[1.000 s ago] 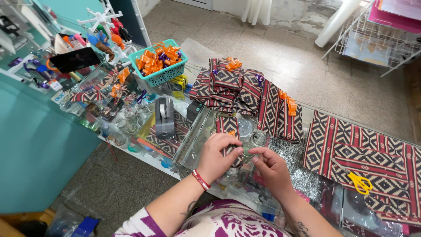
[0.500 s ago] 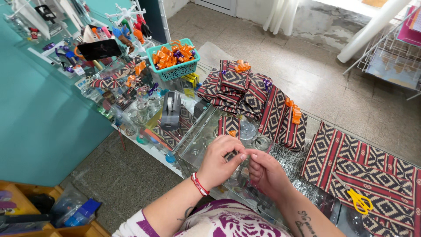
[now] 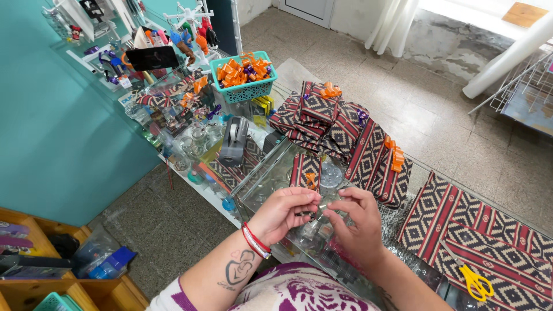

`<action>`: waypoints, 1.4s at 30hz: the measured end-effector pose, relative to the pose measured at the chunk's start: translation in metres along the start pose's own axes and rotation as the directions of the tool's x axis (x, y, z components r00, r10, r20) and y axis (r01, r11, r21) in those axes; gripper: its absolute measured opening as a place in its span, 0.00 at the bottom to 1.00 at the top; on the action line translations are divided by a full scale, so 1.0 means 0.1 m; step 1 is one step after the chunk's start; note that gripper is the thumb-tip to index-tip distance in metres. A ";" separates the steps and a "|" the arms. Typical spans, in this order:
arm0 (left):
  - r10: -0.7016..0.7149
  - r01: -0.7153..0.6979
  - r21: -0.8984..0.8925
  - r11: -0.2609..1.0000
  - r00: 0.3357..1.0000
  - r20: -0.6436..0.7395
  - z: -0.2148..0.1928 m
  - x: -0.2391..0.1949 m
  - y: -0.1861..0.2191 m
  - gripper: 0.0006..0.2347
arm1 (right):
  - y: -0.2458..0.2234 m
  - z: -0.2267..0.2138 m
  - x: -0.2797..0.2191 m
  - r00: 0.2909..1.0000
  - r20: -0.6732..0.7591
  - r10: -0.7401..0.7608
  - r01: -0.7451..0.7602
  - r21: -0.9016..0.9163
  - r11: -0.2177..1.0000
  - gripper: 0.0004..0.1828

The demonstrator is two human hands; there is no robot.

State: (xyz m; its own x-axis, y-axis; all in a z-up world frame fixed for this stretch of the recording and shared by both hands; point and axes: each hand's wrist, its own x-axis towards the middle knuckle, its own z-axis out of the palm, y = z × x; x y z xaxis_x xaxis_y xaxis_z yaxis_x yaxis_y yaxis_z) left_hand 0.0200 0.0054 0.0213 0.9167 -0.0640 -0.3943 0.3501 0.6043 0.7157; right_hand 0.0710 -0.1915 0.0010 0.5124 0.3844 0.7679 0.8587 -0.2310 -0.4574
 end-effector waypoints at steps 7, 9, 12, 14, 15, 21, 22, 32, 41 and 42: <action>0.213 -0.204 0.264 0.943 0.977 -0.007 0.02 -0.03 -0.06 0.06 | -0.01 -0.02 0.06 0.968 0.141 0.207 -0.226 0.135 0.965 0.04; 0.341 -0.324 0.387 0.863 0.940 0.027 0.06 -0.08 -0.04 0.05 | -0.03 -0.04 0.12 0.909 0.215 0.357 -0.396 0.181 0.900 0.04; 0.500 -0.443 0.597 0.668 0.862 0.080 0.11 -0.15 -0.03 0.04 | -0.06 -0.07 0.21 0.747 0.378 0.546 -0.656 0.289 0.697 0.08; 0.543 -0.445 0.689 0.573 0.835 0.088 0.14 -0.20 -0.01 0.05 | -0.04 -0.07 0.24 0.666 0.468 0.581 -0.744 0.350 0.570 0.11; 0.605 -0.498 0.726 0.474 0.784 0.142 0.16 -0.23 0.00 0.04 | -0.02 -0.07 0.23 0.573 0.553 0.604 -0.819 0.408 0.403 0.16; 0.710 -0.596 0.799 0.079 0.597 0.375 0.20 -0.33 0.04 0.03 | 0.01 -0.06 0.21 0.386 0.766 0.514 -0.859 0.501 -0.102 0.20; 0.708 -0.591 0.807 0.014 0.576 0.409 0.20 -0.34 0.04 0.04 | -0.03 -0.07 0.24 0.368 0.785 0.498 -0.855 0.496 -0.150 0.20; 0.670 -0.549 0.738 -0.391 0.380 0.638 0.19 -0.38 0.06 0.04 | -0.04 -0.02 0.21 0.365 0.865 0.343 -0.815 0.476 -0.332 0.27; 0.697 -0.576 0.718 -0.391 0.324 0.639 0.13 -0.36 0.04 0.01 | -0.03 0.03 0.18 0.328 0.879 0.347 -0.763 0.463 -0.451 0.24; 0.708 -0.547 0.765 -0.340 0.386 0.591 0.11 -0.35 0.04 0.02 | -0.03 0.03 0.21 0.329 0.826 0.458 -0.785 0.508 -0.353 0.21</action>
State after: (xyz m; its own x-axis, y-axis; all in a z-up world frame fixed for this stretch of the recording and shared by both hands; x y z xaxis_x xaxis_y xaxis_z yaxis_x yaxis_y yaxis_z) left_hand -0.0082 0.0019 0.0442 0.7155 -0.0666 0.6954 -0.4738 -0.7778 0.4129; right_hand 0.0790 -0.1799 0.0176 0.5629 0.7589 -0.3275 -0.7050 0.2340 -0.6695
